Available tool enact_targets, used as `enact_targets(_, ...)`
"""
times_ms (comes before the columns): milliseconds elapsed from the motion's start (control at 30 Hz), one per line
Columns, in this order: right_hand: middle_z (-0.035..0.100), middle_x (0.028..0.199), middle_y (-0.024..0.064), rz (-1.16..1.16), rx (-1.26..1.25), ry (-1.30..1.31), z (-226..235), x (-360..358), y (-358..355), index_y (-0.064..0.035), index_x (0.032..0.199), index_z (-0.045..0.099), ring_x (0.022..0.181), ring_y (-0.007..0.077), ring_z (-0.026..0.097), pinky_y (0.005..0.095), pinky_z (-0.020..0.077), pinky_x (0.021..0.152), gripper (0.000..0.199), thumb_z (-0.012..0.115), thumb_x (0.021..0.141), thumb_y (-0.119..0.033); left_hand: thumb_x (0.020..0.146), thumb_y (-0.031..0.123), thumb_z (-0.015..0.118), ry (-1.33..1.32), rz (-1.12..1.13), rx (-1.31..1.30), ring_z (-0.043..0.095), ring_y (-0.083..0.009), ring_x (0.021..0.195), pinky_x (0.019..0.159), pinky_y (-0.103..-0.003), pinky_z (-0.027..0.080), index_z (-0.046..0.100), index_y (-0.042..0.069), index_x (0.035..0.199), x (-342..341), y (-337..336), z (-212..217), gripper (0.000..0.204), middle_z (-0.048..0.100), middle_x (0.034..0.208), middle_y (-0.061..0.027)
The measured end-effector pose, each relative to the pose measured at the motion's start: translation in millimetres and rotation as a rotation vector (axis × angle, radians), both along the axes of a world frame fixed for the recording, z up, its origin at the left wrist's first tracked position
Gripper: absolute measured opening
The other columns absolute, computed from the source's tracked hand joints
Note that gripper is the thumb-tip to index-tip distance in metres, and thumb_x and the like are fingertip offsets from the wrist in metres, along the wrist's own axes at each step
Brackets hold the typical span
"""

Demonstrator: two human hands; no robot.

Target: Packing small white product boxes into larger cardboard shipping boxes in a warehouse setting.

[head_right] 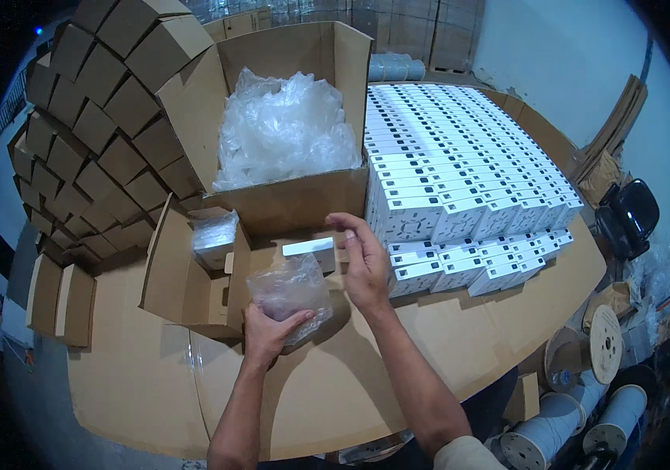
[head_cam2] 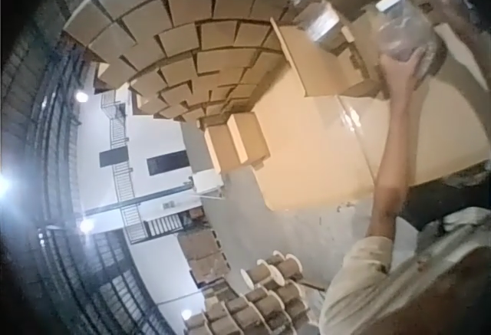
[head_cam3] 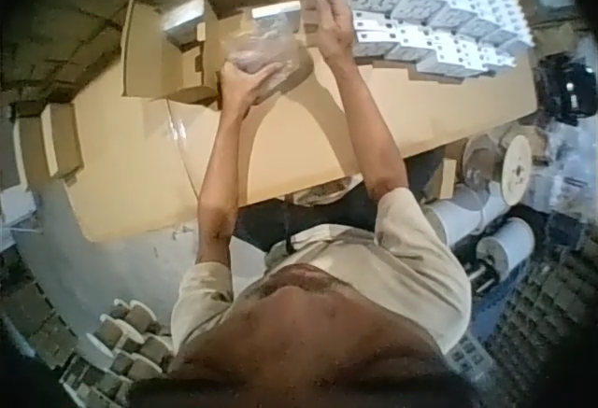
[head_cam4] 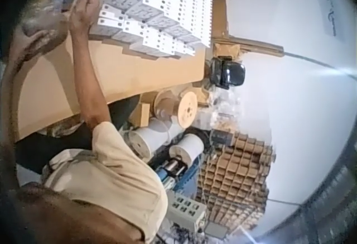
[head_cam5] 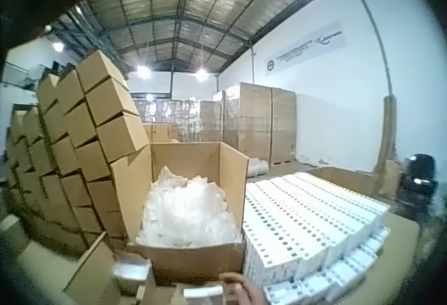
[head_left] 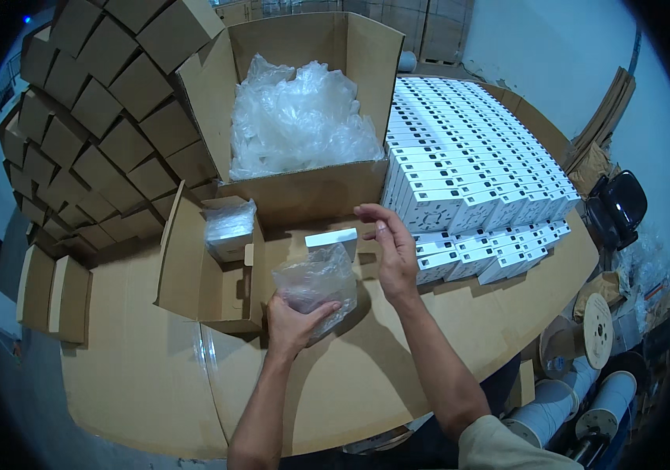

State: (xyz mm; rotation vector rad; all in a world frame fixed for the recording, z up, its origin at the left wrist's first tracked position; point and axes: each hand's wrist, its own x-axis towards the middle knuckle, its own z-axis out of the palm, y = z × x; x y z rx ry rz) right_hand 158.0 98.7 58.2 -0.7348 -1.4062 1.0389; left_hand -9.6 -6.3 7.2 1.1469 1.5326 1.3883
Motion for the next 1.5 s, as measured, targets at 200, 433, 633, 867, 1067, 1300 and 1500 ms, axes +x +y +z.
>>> enact_targets(200, 0.066, 0.123, 0.0058, 0.001, -0.094, 0.009, -58, -11, 3, -0.0039, 0.134, 0.057, 0.108, 0.0104, 0.062, 0.0249, 0.0484, 0.090, 0.051, 0.039, 0.089, 0.013, 0.062, 0.026, 0.098, -0.016, -0.013, -0.083, 0.070, -0.0211, 0.095, 0.087, -0.035, 0.056, 0.065, -0.003, 0.112, 0, -2, 5, 0.067, 0.073, 0.103, -0.0128)
enact_targets(433, 0.066, 0.118, 0.0081, 0.105, -0.093, -0.100, -67, -6, 9, -0.0046, 0.134, 0.057, 0.100, 0.0131, 0.065, 0.0274, 0.0533, 0.088, 0.042, 0.059, 0.093, 0.008, 0.061, 0.028, 0.098, 0.025, -0.112, -0.081, 0.070, -0.0236, 0.099, 0.089, -0.037, 0.056, 0.065, -0.004, 0.114, -12, 2, -2, 0.070, 0.072, 0.107, -0.0157)
enact_targets(633, 0.064, 0.114, 0.0108, 0.051, -0.111, 0.096, -63, -7, 11, 0.0001, 0.126, 0.056, 0.104, 0.0149, 0.064, 0.0285, 0.0555, 0.089, 0.035, 0.065, 0.093, 0.006, 0.061, 0.025, 0.097, 0.051, -0.174, -0.095, 0.070, -0.0241, 0.100, 0.091, -0.037, 0.056, 0.065, -0.002, 0.116, -14, 5, 1, 0.069, 0.072, 0.108, -0.0155)
enact_targets(867, 0.060, 0.110, 0.0100, 0.017, -0.144, 0.273, -45, -9, 3, -0.0024, 0.116, 0.048, 0.100, 0.0164, 0.065, 0.0299, 0.0604, 0.081, 0.028, 0.066, 0.095, 0.002, 0.062, 0.022, 0.097, 0.022, -0.198, -0.156, 0.070, -0.0219, 0.099, 0.090, -0.036, 0.056, 0.064, -0.002, 0.117, -14, 5, 6, 0.068, 0.073, 0.108, -0.0138)
enact_targets(1067, 0.059, 0.108, 0.0090, 0.101, -0.222, 0.397, -52, -9, 4, -0.0022, 0.114, 0.049, 0.099, 0.0178, 0.066, 0.0317, 0.0604, 0.082, 0.027, 0.068, 0.094, 0.000, 0.063, 0.016, 0.096, 0.029, -0.215, -0.152, 0.070, -0.0195, 0.097, 0.088, -0.035, 0.057, 0.064, -0.002, 0.117, -12, 5, 14, 0.065, 0.073, 0.107, -0.0124)
enact_targets(1300, 0.063, 0.104, 0.0094, 0.105, -0.200, 0.289, -53, -6, 3, -0.0006, 0.109, 0.052, 0.098, 0.0168, 0.065, 0.0307, 0.0565, 0.087, 0.023, 0.069, 0.095, -0.003, 0.064, 0.017, 0.096, 0.042, -0.206, -0.134, 0.070, -0.0199, 0.096, 0.087, -0.035, 0.056, 0.064, -0.002, 0.115, -12, 5, 16, 0.063, 0.073, 0.104, -0.0112)
enact_targets(1500, 0.063, 0.099, 0.0060, 0.104, -0.207, 0.241, -52, 0, 3, -0.0032, 0.105, 0.055, 0.093, 0.0124, 0.060, 0.0283, 0.0485, 0.085, 0.019, 0.070, 0.093, -0.004, 0.063, 0.017, 0.096, 0.057, -0.192, -0.126, 0.070, -0.0208, 0.098, 0.090, -0.036, 0.055, 0.065, -0.003, 0.115, -16, 6, 6, 0.063, 0.073, 0.107, -0.0127)
